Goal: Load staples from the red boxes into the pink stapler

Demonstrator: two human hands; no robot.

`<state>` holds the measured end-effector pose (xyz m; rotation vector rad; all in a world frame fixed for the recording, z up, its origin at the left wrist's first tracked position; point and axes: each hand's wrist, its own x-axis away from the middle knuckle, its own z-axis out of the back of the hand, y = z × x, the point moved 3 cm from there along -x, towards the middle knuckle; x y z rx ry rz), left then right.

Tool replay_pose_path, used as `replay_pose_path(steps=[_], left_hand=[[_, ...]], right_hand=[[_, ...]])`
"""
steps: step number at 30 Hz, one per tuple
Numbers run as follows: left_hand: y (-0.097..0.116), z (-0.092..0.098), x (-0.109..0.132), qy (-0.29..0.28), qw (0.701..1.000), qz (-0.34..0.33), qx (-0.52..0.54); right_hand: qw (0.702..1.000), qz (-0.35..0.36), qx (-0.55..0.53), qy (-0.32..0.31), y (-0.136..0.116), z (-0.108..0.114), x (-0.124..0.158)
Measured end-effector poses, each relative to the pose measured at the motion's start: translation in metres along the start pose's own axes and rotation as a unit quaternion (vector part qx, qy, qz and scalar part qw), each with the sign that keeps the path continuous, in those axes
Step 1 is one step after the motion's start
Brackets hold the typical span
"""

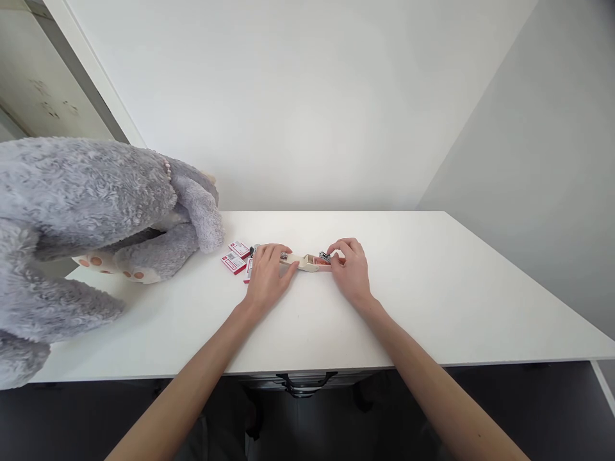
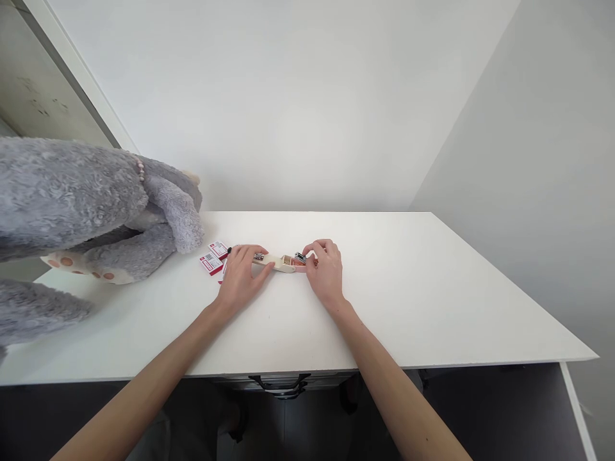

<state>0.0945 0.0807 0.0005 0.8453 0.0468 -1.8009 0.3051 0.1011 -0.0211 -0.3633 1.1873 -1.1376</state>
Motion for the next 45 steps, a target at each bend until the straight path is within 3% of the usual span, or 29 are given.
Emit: replay_pose_path(steps=[10, 16, 22, 25, 29, 31, 37, 45], left_hand=[[-0.001, 0.0, 0.001, 0.005, 1.0, -0.003, -0.001], [0.0, 0.0, 0.0, 0.004, 1.0, 0.001, -0.002], [0.001, 0.0, 0.001, -0.002, 1.0, 0.005, 0.007], [0.001, 0.001, 0.001, -0.004, 1.0, 0.011, 0.006], [0.0, 0.001, 0.001, 0.008, 1.0, 0.022, 0.008], [-0.001, 0.003, 0.001, 0.022, 0.999, 0.039, 0.014], [-0.011, 0.009, -0.001, 0.065, 0.992, 0.105, -0.014], [-0.029, 0.021, -0.004, 0.084, 0.98, 0.108, -0.145]], right_hand=[[1.0, 0.0, 0.011, 0.008, -0.001, 0.001, 0.001], [0.993, -0.069, -0.083, 0.042, 0.002, 0.006, -0.003], [0.943, -0.163, -0.278, 0.082, 0.01, 0.018, -0.012], [0.902, -0.19, -0.377, 0.093, 0.013, 0.022, -0.016], [0.808, -0.276, -0.521, 0.009, 0.014, 0.016, -0.018], [0.779, -0.305, -0.546, -0.043, 0.012, 0.013, -0.017], [0.739, -0.341, -0.554, -0.172, 0.003, 0.005, -0.01], [0.709, -0.34, -0.554, -0.273, -0.008, -0.001, -0.004]])
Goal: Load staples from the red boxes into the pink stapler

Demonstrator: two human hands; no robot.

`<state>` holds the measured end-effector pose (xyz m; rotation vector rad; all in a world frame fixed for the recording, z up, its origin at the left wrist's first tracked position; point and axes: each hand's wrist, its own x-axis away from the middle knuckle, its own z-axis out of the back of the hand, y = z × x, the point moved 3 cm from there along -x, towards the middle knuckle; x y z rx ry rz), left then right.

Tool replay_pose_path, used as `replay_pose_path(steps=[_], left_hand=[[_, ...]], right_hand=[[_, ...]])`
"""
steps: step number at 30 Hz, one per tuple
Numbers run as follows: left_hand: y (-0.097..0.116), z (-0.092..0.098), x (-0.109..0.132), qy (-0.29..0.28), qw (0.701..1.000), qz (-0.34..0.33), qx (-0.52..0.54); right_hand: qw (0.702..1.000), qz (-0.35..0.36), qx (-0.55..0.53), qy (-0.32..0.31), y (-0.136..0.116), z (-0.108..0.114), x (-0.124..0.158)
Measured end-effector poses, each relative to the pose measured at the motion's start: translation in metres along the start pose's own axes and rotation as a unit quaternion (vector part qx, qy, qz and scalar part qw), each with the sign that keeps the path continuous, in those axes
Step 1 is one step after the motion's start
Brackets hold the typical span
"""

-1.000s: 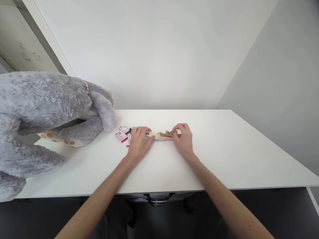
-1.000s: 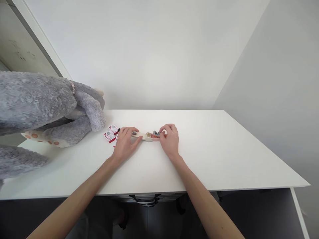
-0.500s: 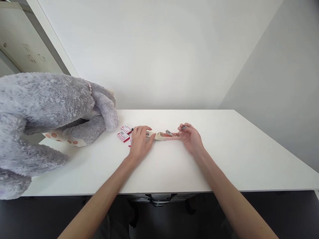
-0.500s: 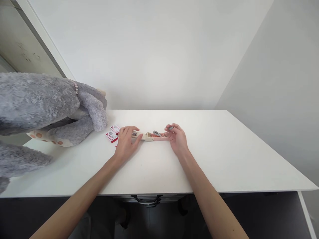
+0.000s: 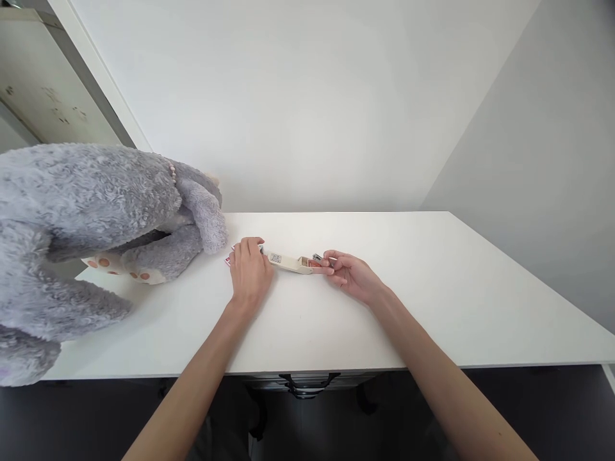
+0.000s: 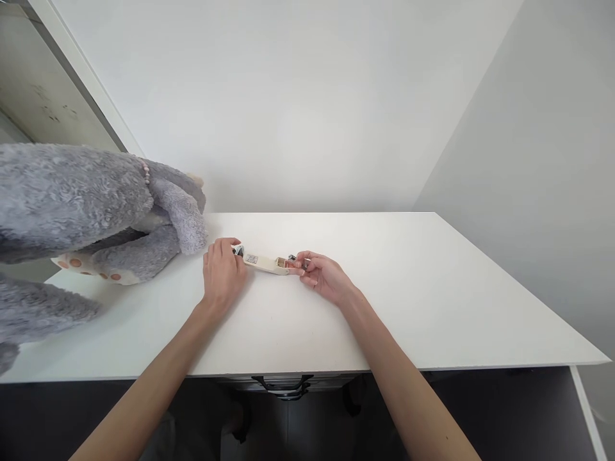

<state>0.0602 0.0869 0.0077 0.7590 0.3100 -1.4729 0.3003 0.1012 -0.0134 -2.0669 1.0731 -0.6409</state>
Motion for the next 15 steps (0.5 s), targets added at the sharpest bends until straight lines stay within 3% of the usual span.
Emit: replay_pose_path(steps=[6, 15], left_hand=[[-0.006, -0.001, 0.0, -0.011, 0.999, 0.03, -0.033], [-0.002, -0.007, 0.005, -0.05, 0.997, -0.01, -0.061]], right_hand=[[0.997, -0.027, 0.042, -0.062, 0.001, -0.01, 0.005], [0.989, -0.081, 0.094, -0.082, 0.009, -0.013, 0.006]])
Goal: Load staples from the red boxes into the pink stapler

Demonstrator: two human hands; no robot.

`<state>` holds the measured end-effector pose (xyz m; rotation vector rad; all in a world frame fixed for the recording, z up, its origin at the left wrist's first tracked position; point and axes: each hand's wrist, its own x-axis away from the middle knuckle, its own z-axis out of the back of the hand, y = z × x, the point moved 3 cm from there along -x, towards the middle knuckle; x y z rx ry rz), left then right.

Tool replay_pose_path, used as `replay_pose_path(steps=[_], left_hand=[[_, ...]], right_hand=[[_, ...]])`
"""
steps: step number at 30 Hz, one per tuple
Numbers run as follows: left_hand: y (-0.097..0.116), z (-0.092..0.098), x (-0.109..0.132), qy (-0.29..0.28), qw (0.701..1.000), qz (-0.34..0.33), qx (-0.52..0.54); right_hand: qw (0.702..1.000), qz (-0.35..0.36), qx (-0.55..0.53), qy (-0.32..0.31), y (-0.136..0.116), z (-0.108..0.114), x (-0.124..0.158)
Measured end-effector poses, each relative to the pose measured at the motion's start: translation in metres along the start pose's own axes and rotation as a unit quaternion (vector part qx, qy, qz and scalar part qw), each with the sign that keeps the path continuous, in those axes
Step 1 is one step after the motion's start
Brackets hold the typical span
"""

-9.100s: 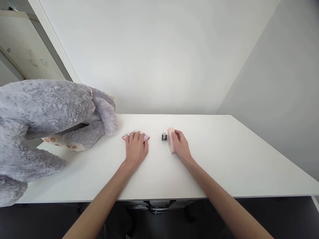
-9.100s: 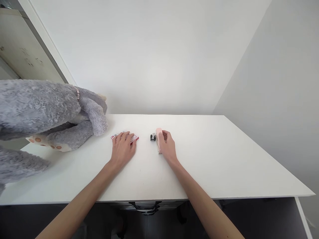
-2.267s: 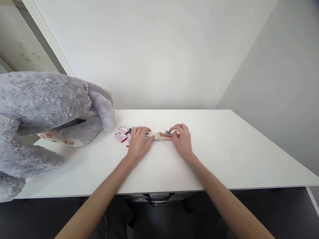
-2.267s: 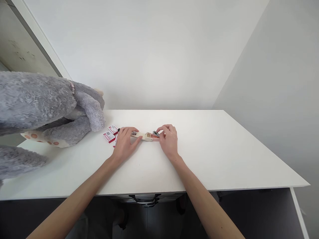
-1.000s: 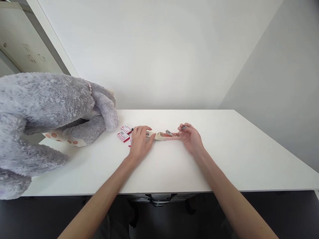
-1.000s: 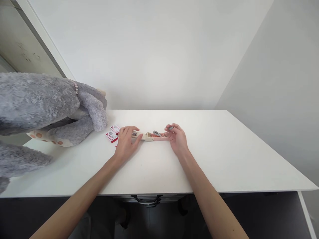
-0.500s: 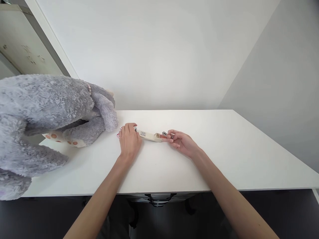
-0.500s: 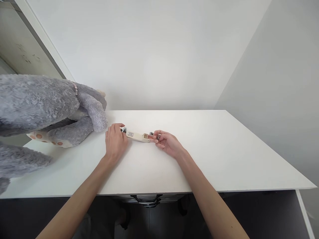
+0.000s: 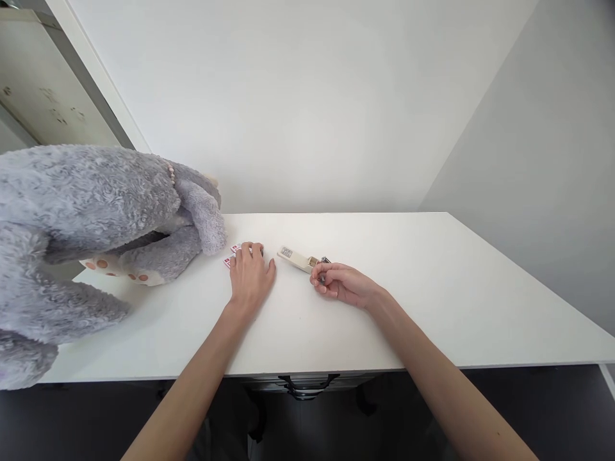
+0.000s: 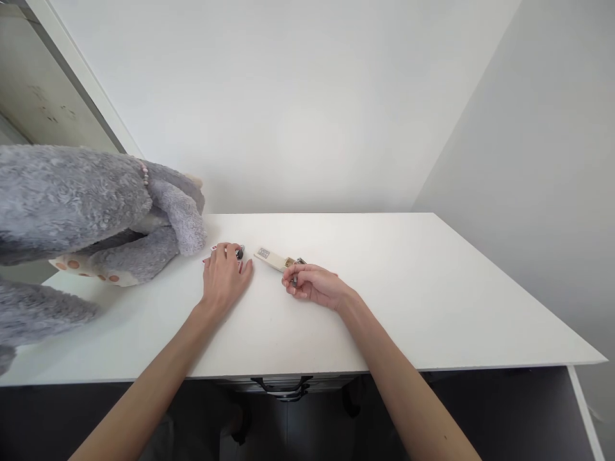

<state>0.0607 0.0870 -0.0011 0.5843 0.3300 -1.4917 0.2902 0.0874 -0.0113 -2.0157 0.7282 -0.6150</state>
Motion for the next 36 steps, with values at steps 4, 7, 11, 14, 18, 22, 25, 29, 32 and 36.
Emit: replay_pose_path(steps=[4, 7, 11, 14, 18, 22, 25, 29, 32, 36], left_hand=[[0.002, 0.0, 0.0, -0.016, 1.0, -0.014, 0.017], [0.004, -0.001, 0.001, -0.026, 0.999, -0.032, 0.032], [0.004, 0.001, 0.001, -0.021, 1.0, -0.017, -0.012], [0.004, 0.003, 0.001, -0.027, 0.999, -0.004, -0.019], [0.007, 0.006, 0.001, -0.06, 0.998, 0.009, 0.0], [0.01, 0.009, 0.0, -0.06, 0.998, 0.007, 0.028], [0.012, 0.012, -0.001, -0.01, 0.997, -0.01, 0.071], [0.014, 0.017, -0.002, 0.073, 0.982, -0.048, 0.169], [0.021, 0.02, -0.001, 0.111, 0.956, -0.118, 0.246], [0.033, 0.021, 0.005, 0.113, 0.924, -0.205, 0.302]], right_hand=[[1.0, 0.01, 0.005, 0.004, 0.001, 0.0, -0.002], [1.0, 0.014, 0.015, 0.004, 0.0, 0.0, -0.002], [0.999, 0.023, 0.04, 0.024, 0.001, 0.0, -0.003], [0.997, 0.035, 0.056, 0.034, 0.003, 0.002, -0.005], [0.997, 0.043, 0.06, 0.04, 0.005, 0.005, -0.008], [0.996, 0.048, 0.046, 0.052, 0.006, 0.007, -0.009], [0.996, 0.054, 0.036, 0.056, 0.004, 0.006, -0.009], [0.997, 0.047, 0.029, 0.052, 0.003, 0.002, -0.008], [0.998, 0.035, 0.024, 0.047, 0.002, -0.002, -0.007], [0.998, 0.014, 0.031, 0.055, 0.002, -0.003, -0.006]])
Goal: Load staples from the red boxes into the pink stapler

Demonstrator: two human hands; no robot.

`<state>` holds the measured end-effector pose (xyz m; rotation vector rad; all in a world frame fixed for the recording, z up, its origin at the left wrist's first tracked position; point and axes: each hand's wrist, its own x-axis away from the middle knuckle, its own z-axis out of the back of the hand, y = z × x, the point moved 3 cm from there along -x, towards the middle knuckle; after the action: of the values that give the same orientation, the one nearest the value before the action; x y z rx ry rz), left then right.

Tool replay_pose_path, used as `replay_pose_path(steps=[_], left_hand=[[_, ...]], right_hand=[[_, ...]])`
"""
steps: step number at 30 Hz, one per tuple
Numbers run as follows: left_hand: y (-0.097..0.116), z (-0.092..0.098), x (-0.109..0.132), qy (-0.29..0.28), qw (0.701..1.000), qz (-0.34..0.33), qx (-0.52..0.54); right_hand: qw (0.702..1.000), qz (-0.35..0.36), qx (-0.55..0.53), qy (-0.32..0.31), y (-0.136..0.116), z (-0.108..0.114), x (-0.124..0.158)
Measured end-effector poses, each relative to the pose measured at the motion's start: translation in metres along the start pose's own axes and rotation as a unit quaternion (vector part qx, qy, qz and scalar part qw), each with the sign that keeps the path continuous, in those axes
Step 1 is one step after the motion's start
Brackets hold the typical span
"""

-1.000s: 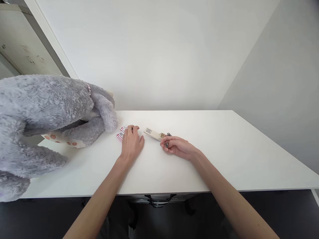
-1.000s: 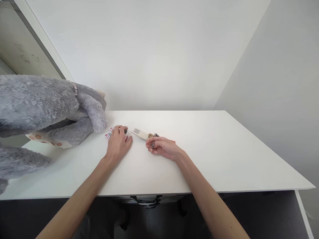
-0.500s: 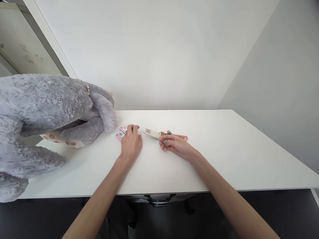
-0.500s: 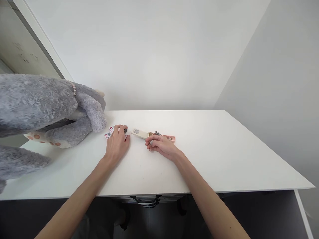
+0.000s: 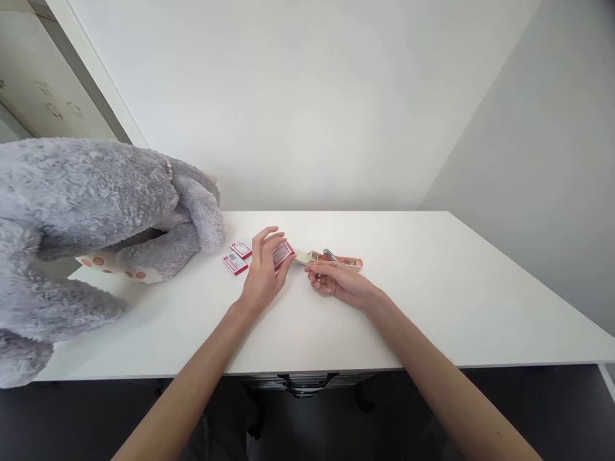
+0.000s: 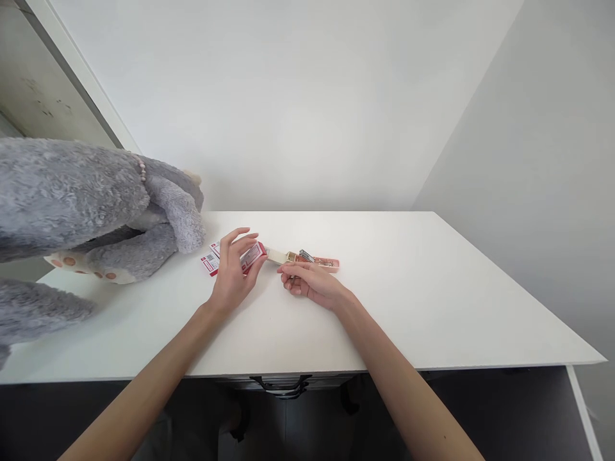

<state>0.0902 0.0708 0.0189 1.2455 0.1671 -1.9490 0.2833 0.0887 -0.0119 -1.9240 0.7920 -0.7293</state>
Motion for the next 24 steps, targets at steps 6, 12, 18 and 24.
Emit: replay_pose_path(steps=[6, 12, 18, 24], left_hand=[[0.018, -0.009, 0.004, -0.041, 0.993, -0.08, 0.08], [0.028, -0.013, 0.006, -0.066, 0.984, -0.119, 0.111], [0.019, -0.015, 0.007, -0.091, 0.989, -0.027, 0.113], [0.016, -0.017, 0.01, -0.091, 0.981, 0.049, 0.165]], right_hand=[[0.998, -0.038, -0.026, -0.036, 0.001, -0.001, 0.002], [0.995, -0.071, -0.012, -0.068, 0.001, -0.003, 0.005], [0.997, -0.048, -0.002, -0.061, 0.0, -0.002, 0.005], [0.999, -0.029, 0.007, -0.026, 0.0, -0.001, 0.004]])
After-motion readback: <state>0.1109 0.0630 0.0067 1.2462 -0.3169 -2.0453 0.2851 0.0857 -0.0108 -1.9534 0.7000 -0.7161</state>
